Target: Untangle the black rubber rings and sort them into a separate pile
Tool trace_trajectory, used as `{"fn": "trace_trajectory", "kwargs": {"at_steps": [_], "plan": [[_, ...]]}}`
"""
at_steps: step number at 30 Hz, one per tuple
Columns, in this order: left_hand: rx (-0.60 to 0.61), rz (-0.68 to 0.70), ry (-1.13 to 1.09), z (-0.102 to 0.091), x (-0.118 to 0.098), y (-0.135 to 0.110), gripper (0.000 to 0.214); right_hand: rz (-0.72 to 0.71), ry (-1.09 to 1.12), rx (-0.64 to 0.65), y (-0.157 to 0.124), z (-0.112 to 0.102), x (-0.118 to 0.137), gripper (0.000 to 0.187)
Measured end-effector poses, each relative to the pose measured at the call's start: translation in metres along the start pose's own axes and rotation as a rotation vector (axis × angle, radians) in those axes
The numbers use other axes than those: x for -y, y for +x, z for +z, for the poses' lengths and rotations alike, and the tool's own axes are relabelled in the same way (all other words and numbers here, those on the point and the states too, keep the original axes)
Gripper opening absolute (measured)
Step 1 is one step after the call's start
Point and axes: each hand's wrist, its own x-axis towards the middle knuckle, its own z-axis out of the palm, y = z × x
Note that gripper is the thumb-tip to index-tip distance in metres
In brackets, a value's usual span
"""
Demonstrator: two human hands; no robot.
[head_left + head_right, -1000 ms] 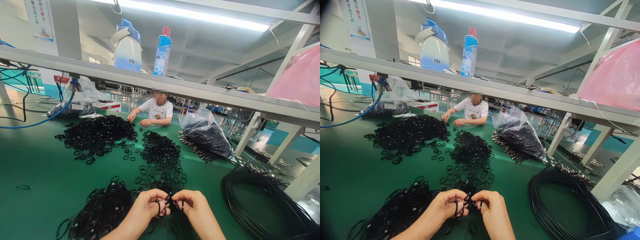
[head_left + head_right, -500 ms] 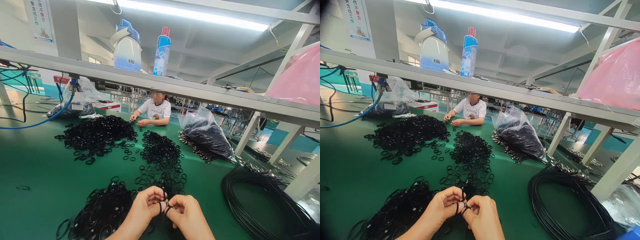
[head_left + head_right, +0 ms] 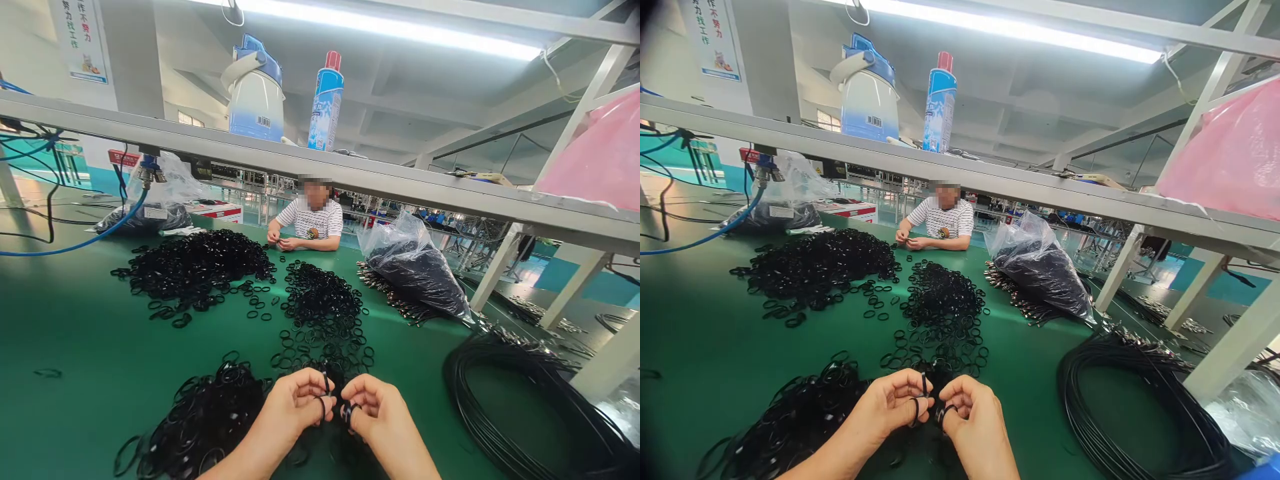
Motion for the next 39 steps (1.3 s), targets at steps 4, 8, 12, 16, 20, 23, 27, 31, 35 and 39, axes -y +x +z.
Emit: {"fn": "trace_trajectory", "kwargs": {"at_steps": [4, 8, 12, 16, 20, 23, 27, 31, 35, 39], "plan": [[0.014, 0.007, 0.121, 0.001, -0.004, -0.004, 0.022, -0.028, -0.218, -0.090, -0.003, 0.001, 0.006, 0.016], [0.028, 0.020, 0.286, 0.004, -0.003, -0.008, 0.020, -0.035, -0.354, -0.134, -0.007, 0.003, 0.013, 0.016], [0.021, -0.006, 0.323, 0.008, 0.001, -0.009, 0.015, -0.030, -0.412, -0.132, -0.010, 0.006, 0.018, 0.022], [0.001, -0.029, 0.255, 0.006, -0.001, -0.009, 0.012, -0.199, -0.250, -0.034, -0.010, 0.008, 0.018, 0.026], [-0.043, -0.035, 0.289, 0.001, -0.004, -0.006, 0.011, -0.195, -0.052, -0.085, -0.002, 0.002, 0.006, 0.014], [-0.072, -0.067, 0.323, -0.002, -0.002, -0.002, 0.013, -0.126, 0.021, -0.174, 0.003, -0.004, -0.004, 0.010], [-0.024, -0.067, 0.281, -0.004, 0.001, -0.002, 0.015, -0.192, -0.094, -0.132, 0.000, -0.001, -0.001, 0.018], [0.090, -0.119, 0.108, -0.002, -0.001, -0.007, 0.010, -0.353, -0.208, -0.049, -0.008, 0.009, 0.010, 0.027], [0.104, -0.177, 0.023, -0.001, -0.005, -0.008, 0.012, -0.294, -0.185, -0.174, -0.006, 0.004, 0.005, 0.022], [0.040, -0.069, 0.286, -0.006, -0.011, -0.004, 0.009, -0.248, -0.234, -0.292, -0.001, -0.009, -0.004, 0.016]]}}
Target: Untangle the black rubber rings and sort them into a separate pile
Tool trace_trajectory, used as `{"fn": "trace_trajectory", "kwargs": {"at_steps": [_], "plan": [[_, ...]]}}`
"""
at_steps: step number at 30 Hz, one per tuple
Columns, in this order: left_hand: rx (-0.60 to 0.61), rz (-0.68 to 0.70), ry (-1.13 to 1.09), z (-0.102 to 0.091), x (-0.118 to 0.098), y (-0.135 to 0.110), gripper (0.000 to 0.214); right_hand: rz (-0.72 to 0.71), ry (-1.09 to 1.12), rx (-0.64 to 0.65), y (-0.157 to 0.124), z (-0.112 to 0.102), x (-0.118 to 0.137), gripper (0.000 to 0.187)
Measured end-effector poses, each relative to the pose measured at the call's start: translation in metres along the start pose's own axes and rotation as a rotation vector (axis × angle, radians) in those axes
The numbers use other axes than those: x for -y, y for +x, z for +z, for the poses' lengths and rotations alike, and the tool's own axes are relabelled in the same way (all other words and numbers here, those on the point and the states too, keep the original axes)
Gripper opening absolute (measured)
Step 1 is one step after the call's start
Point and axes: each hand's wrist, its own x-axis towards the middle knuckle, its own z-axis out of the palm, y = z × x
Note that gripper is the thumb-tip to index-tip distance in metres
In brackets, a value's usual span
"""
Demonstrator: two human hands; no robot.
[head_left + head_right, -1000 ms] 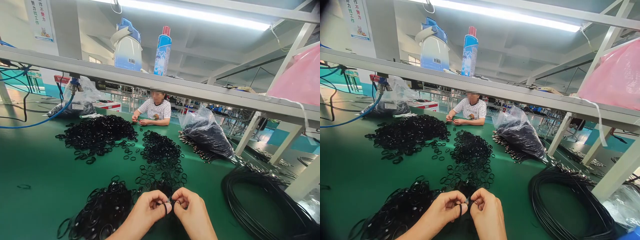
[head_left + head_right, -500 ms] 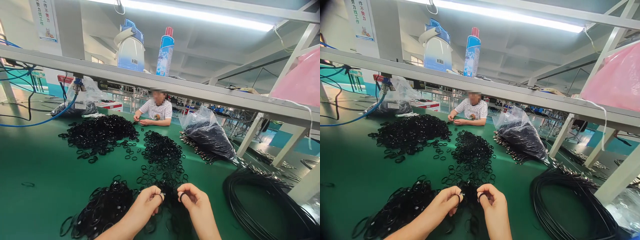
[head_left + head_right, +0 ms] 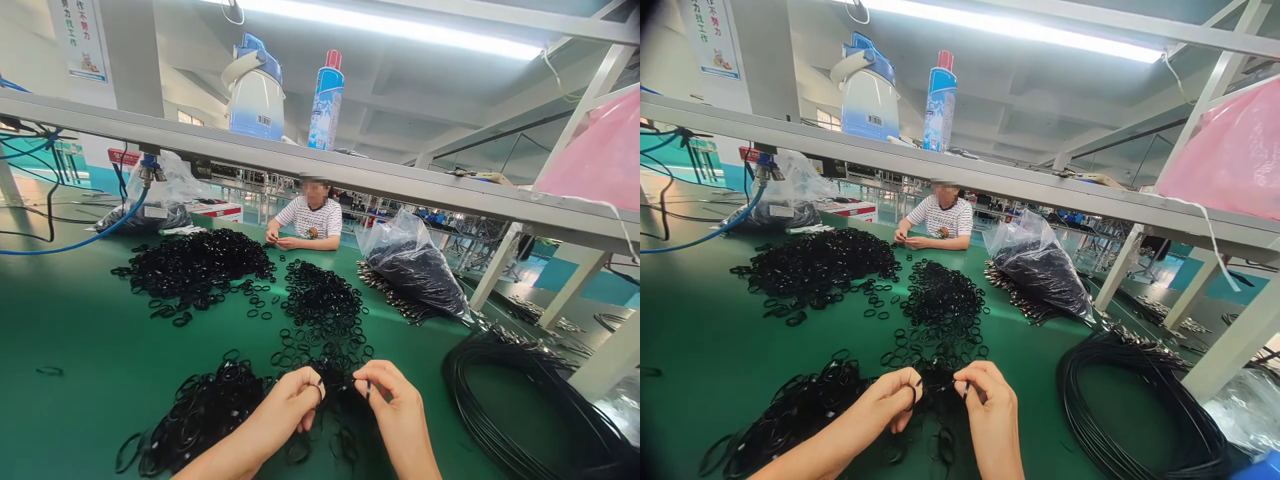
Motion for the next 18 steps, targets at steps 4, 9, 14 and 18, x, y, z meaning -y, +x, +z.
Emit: {"fn": "trace_trajectory", "kwargs": {"at_steps": [4, 9, 14, 18], "plan": [[-0.092, 0.075, 0.282, -0.010, -0.004, 0.002, 0.011, 0.007, -0.128, 0.004, 0.004, -0.005, -0.011, 0.022], [-0.146, 0.159, 0.591, -0.021, -0.006, 0.003, 0.010, -0.071, -0.167, 0.139, 0.006, -0.007, -0.020, 0.042], [-0.107, 0.222, 0.659, -0.026, -0.006, 0.002, 0.019, -0.236, -0.303, 0.149, -0.005, 0.002, 0.000, 0.041], [-0.023, 0.312, 0.658, -0.025, -0.007, -0.001, 0.033, -0.288, -0.373, 0.312, -0.019, 0.028, 0.010, 0.025]]}}
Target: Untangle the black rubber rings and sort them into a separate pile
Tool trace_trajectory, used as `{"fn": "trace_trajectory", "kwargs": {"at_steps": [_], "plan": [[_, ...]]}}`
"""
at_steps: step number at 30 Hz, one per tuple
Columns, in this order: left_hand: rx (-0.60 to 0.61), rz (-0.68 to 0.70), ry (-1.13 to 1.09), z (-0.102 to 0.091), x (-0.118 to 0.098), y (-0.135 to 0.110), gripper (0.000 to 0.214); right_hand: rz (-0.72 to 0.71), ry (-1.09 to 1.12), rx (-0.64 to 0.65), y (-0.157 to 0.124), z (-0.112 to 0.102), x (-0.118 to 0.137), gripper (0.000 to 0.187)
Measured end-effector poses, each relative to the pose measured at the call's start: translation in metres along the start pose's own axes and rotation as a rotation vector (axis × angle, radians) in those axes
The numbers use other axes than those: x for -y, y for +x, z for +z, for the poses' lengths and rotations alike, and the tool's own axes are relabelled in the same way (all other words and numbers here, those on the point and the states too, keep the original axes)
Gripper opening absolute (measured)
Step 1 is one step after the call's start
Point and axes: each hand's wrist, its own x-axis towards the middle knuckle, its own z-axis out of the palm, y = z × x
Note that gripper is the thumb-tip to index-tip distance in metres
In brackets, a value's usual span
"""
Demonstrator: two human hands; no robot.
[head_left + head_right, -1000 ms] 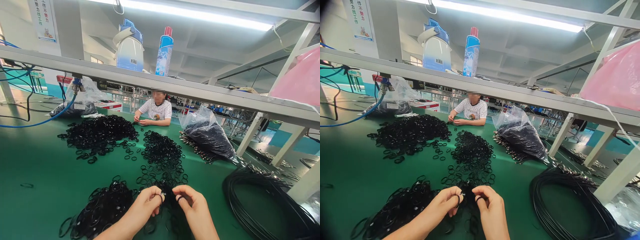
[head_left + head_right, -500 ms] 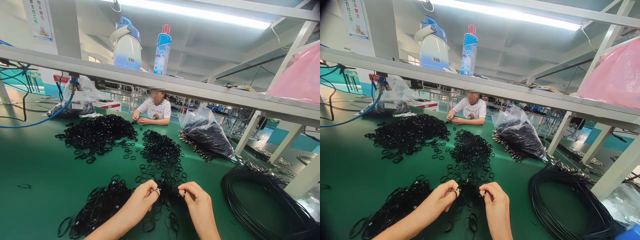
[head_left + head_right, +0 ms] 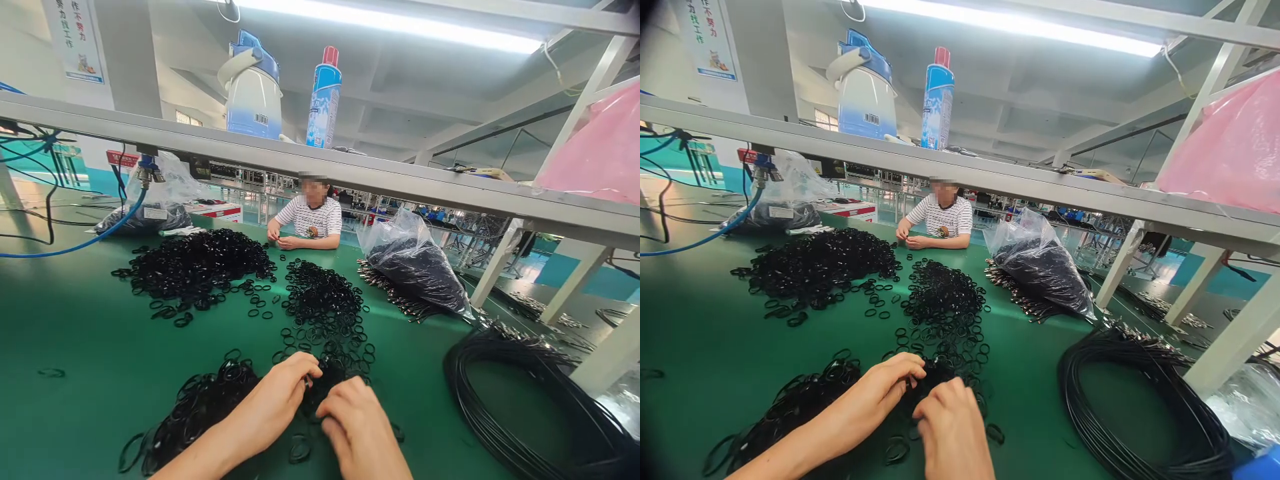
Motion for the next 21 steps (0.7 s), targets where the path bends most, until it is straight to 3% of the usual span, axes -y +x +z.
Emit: {"fn": "trace_trajectory", "kwargs": {"at_steps": [2, 5, 12, 17, 21], "plan": [[0.023, -0.012, 0.065, -0.001, -0.003, -0.003, 0.030, 0.010, -0.042, 0.048, -0.001, 0.015, 0.003, 0.021], [0.033, -0.034, 0.178, -0.003, -0.008, -0.004, 0.020, 0.074, -0.052, 0.011, -0.001, 0.024, 0.001, 0.024], [-0.053, -0.029, 0.184, -0.002, -0.008, -0.003, 0.013, 0.392, 0.341, -0.036, 0.005, 0.000, -0.009, 0.013], [-0.009, 0.040, -0.008, 0.007, -0.012, -0.006, 0.027, 0.413, 0.593, -0.082, 0.007, 0.005, -0.015, 0.009], [-0.014, -0.017, -0.051, 0.013, -0.018, -0.007, 0.004, 0.419, 0.725, -0.070, 0.007, 0.010, -0.018, 0.008]]}}
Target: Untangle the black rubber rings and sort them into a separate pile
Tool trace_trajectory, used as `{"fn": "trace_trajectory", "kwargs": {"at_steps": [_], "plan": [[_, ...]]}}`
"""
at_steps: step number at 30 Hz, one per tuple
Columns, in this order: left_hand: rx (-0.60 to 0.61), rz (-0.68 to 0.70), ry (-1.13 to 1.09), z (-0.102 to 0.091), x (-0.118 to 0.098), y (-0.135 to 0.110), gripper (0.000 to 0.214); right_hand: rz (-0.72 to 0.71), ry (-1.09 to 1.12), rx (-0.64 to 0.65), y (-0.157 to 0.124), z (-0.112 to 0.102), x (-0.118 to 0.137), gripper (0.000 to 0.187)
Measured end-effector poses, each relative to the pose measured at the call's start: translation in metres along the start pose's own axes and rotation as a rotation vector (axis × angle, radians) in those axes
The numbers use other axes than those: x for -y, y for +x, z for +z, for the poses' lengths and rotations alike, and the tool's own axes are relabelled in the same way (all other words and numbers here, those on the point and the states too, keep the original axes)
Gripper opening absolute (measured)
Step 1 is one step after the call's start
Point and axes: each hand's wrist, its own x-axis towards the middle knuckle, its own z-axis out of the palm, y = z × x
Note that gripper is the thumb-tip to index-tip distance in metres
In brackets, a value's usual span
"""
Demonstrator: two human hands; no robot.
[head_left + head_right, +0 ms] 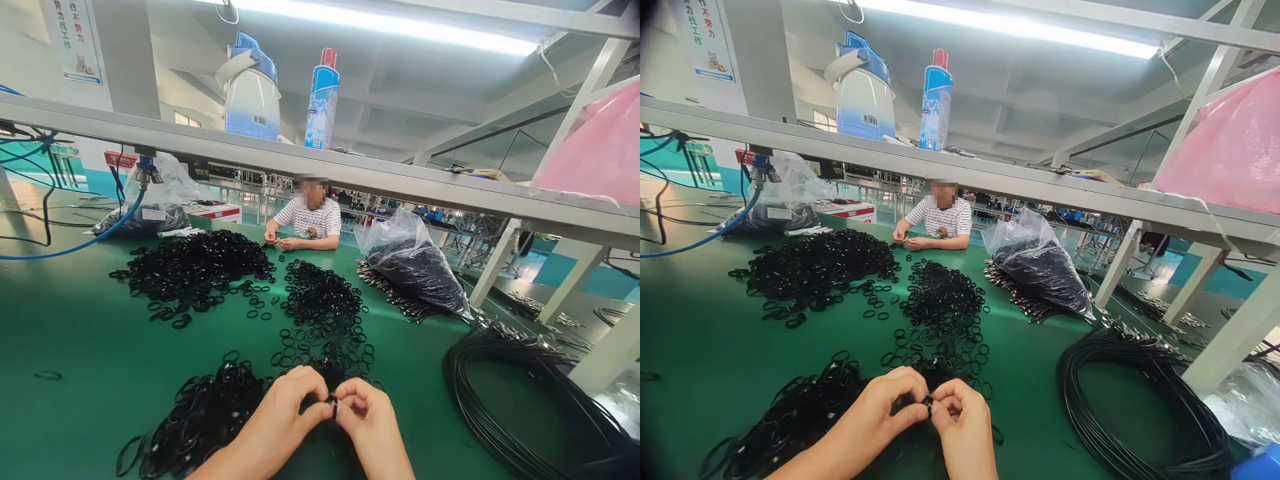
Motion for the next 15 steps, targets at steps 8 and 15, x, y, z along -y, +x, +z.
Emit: {"fn": "trace_trajectory", "kwargs": {"at_steps": [8, 15], "plan": [[-0.033, -0.081, -0.043, -0.003, -0.004, 0.001, 0.014, -0.006, 0.043, -0.122, -0.001, -0.005, 0.005, 0.014], [-0.005, 0.040, -0.012, 0.008, -0.007, -0.003, 0.009, 0.019, 0.171, -0.081, -0.002, 0.002, 0.002, 0.021]]}}
